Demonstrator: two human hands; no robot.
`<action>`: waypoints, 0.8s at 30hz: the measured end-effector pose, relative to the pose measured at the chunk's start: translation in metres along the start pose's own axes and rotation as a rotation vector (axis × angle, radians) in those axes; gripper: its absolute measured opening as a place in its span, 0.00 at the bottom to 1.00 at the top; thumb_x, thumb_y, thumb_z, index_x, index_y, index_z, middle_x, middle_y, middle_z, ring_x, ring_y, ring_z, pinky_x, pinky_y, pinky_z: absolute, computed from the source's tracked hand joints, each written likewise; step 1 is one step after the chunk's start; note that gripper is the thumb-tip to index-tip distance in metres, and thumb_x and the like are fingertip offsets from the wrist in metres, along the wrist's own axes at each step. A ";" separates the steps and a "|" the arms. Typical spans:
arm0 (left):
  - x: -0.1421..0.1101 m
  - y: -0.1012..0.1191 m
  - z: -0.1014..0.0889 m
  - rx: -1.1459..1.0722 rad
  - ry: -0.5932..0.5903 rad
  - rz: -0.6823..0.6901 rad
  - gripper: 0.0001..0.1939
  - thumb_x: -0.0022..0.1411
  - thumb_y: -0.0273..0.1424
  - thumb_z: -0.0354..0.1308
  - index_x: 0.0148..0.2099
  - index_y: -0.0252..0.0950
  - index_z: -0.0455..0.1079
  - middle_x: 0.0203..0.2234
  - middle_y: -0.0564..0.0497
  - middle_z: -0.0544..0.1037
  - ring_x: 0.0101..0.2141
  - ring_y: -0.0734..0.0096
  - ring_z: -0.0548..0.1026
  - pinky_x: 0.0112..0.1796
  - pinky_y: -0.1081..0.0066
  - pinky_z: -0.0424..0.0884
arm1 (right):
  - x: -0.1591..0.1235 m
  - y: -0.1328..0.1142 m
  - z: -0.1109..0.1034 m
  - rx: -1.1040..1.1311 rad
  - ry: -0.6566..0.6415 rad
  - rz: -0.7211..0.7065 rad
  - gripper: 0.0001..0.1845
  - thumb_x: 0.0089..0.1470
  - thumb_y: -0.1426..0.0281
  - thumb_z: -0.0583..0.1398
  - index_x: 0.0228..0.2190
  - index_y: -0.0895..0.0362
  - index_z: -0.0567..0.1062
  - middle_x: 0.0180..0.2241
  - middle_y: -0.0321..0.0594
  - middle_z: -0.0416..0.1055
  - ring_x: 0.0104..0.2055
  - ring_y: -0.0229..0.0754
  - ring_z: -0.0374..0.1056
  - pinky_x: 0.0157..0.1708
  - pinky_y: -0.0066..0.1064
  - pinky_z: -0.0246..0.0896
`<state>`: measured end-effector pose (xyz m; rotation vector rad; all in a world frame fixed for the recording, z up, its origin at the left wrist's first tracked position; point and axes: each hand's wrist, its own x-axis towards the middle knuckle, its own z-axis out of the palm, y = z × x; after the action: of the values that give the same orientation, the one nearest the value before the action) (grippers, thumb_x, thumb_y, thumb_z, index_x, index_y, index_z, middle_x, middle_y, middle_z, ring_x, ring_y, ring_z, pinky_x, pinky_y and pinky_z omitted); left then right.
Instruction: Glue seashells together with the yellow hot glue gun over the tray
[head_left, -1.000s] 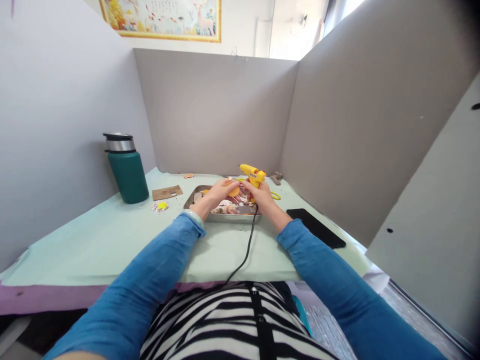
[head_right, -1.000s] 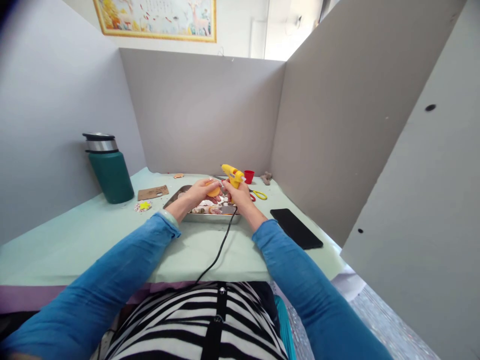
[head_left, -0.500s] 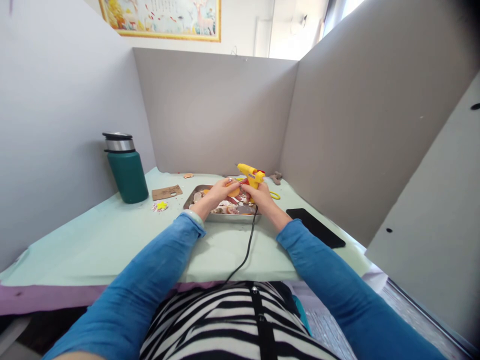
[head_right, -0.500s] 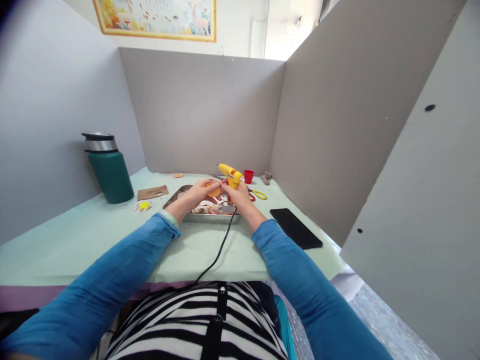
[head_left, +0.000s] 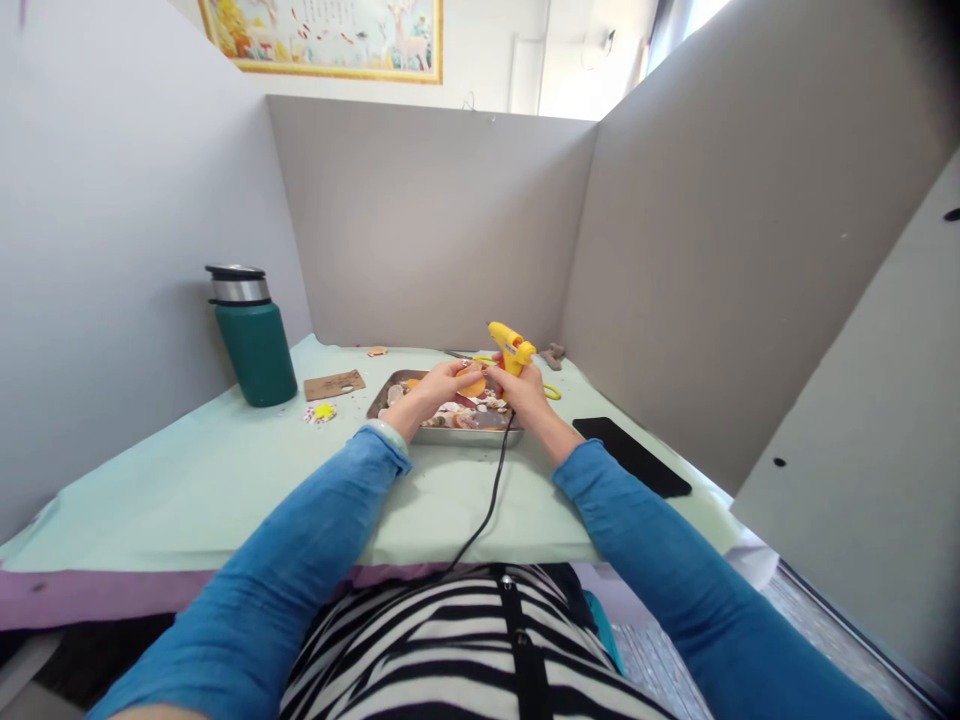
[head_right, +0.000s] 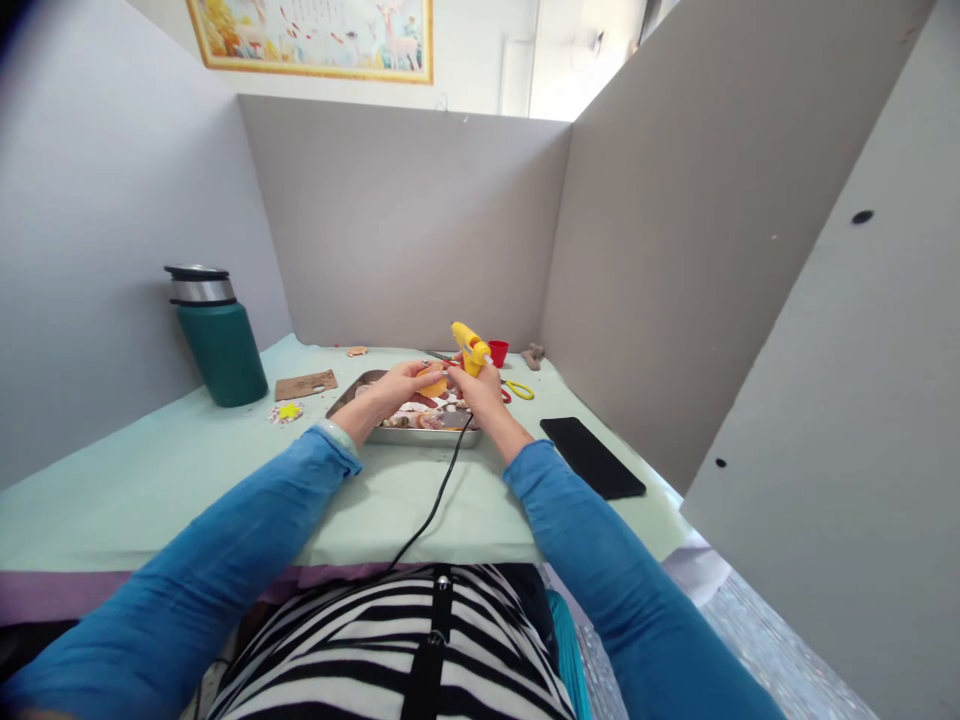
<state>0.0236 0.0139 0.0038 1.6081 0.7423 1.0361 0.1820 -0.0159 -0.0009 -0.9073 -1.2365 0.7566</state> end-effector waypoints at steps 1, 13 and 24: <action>0.001 -0.001 0.000 -0.020 0.022 -0.002 0.25 0.50 0.45 0.70 0.43 0.31 0.74 0.34 0.46 0.78 0.33 0.68 0.76 0.33 0.69 0.74 | 0.000 0.001 0.000 -0.002 0.000 -0.004 0.17 0.40 0.65 0.66 0.35 0.57 0.72 0.19 0.29 0.65 0.19 0.33 0.59 0.19 0.26 0.56; 0.004 -0.002 -0.005 -0.034 0.120 -0.032 0.19 0.46 0.40 0.72 0.32 0.32 0.72 0.23 0.53 0.74 0.25 0.74 0.73 0.30 0.72 0.69 | 0.003 0.007 -0.001 -0.117 -0.067 -0.044 0.15 0.43 0.64 0.67 0.34 0.56 0.74 0.25 0.35 0.69 0.21 0.35 0.62 0.19 0.28 0.58; 0.004 -0.002 -0.004 -0.110 0.090 -0.033 0.21 0.45 0.41 0.73 0.36 0.32 0.74 0.27 0.50 0.77 0.27 0.72 0.75 0.31 0.70 0.71 | 0.005 0.010 -0.001 -0.037 -0.081 -0.011 0.14 0.42 0.65 0.67 0.33 0.55 0.72 0.20 0.32 0.66 0.18 0.34 0.59 0.17 0.28 0.58</action>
<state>0.0219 0.0195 0.0028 1.4585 0.7567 1.1117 0.1840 -0.0075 -0.0078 -0.9068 -1.3290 0.7702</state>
